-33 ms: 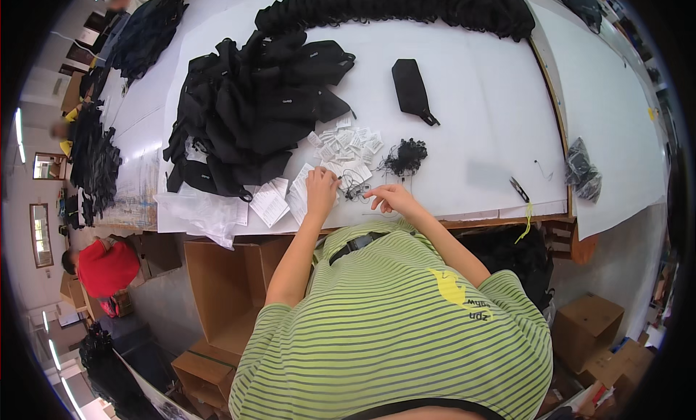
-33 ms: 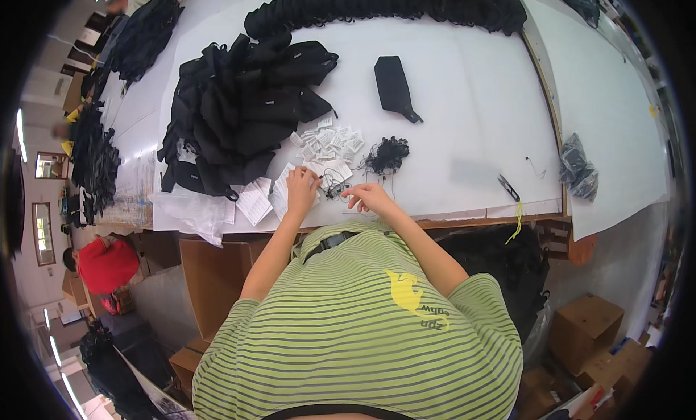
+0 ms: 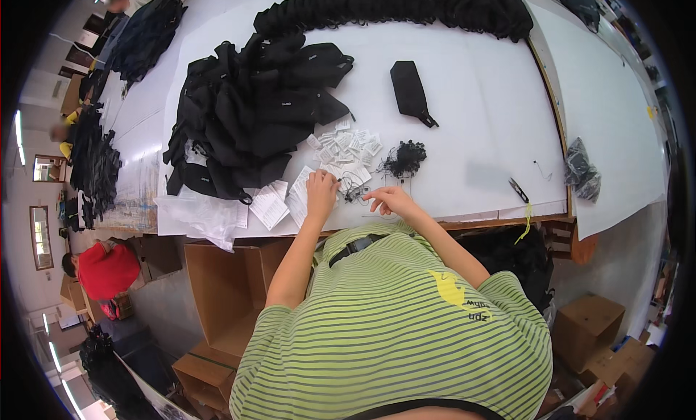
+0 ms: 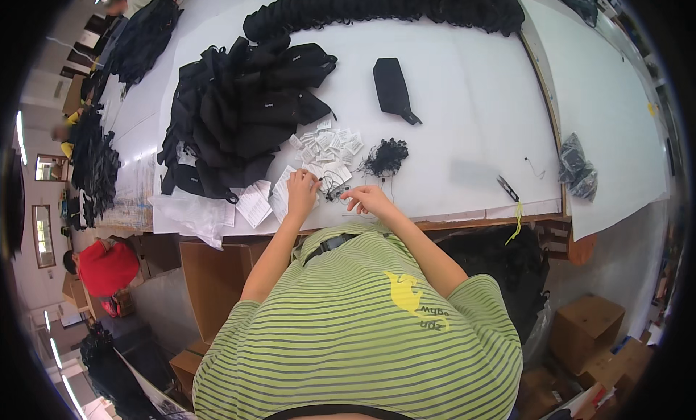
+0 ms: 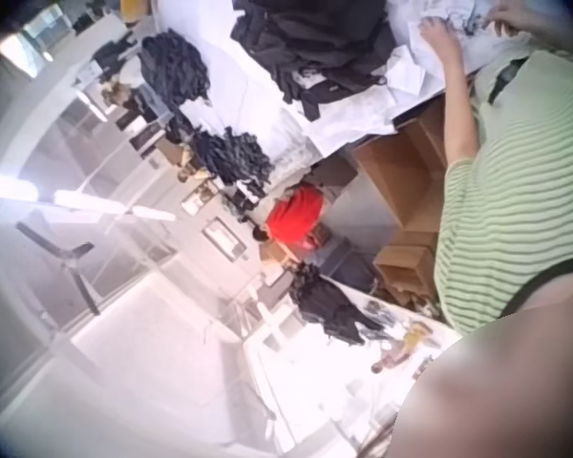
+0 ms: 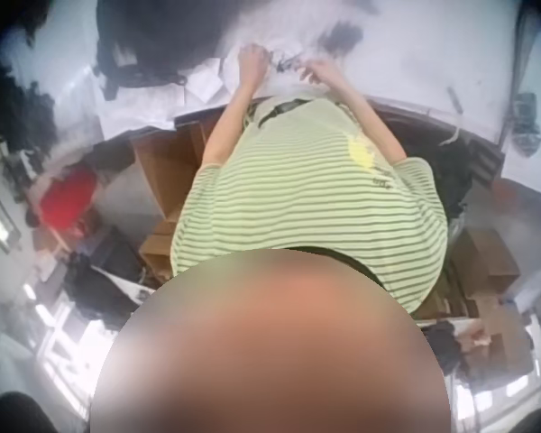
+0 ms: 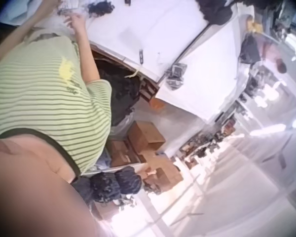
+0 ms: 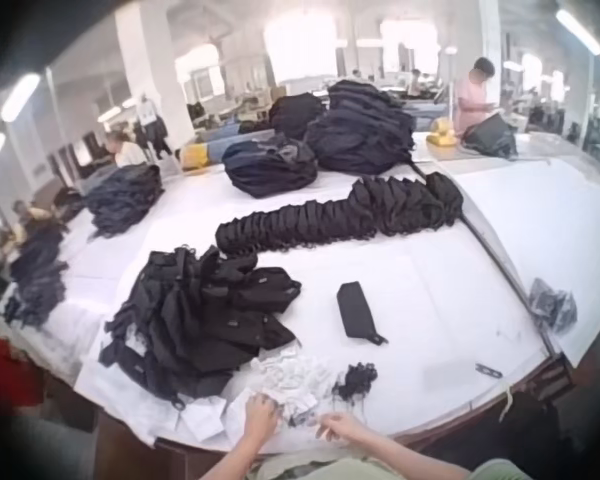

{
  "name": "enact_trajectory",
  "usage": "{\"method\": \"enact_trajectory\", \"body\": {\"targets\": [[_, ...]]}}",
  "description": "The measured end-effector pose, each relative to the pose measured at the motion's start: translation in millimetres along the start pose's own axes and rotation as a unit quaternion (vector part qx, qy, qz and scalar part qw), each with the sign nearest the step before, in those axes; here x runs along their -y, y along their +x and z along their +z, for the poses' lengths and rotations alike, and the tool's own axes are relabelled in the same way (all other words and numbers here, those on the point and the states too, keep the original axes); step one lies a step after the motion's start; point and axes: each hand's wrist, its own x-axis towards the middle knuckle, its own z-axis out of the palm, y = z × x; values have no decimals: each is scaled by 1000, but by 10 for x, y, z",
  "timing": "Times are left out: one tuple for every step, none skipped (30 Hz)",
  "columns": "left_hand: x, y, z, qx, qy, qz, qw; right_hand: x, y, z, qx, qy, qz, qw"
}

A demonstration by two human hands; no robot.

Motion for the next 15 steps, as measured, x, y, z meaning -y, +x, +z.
{"method": "enact_trajectory", "body": {"targets": [[21,-4,17,-1,-1,4,1000,5,0,8,-3,0,-3,1000],[46,-5,35,-16,-8,2,1000,8,4,18,1,2,-4,1000],[48,5,41,-30,-14,0,999,18,4,18,7,5,-6,1000],[46,5,51,-30,-16,3,999,14,7,12,4,5,-7,1000],[44,-1,62,-28,-22,-25,999,7,10,9,5,3,-9,1000],[45,-5,50,-25,-27,-54,998,5,17,16,10,1,-10,1000],[54,6,39,-25,-26,-55,998,5,25,12,10,1,-9,1000],[70,30,34,-30,-13,-43,999,8,39,-1,3,-1,-10,1000],[82,30,30,-33,0,-34,999,-6,44,-3,-2,-2,-9,1000],[105,20,30,-31,2,-42,999,4,28,9,5,-3,-3,1000],[138,47,38,-28,-5,-29,999,24,21,4,8,4,-11,1000],[176,55,43,-24,-12,-15,1000,28,13,11,11,12,-20,1000],[178,89,35,-21,-10,-20,1000,21,29,1,15,13,-15,1000],[160,114,41,-22,-32,-33,999,9,38,-8,11,16,-21,1000],[133,134,53,-23,-56,-47,997,9,33,-15,5,19,-27,999]]}}
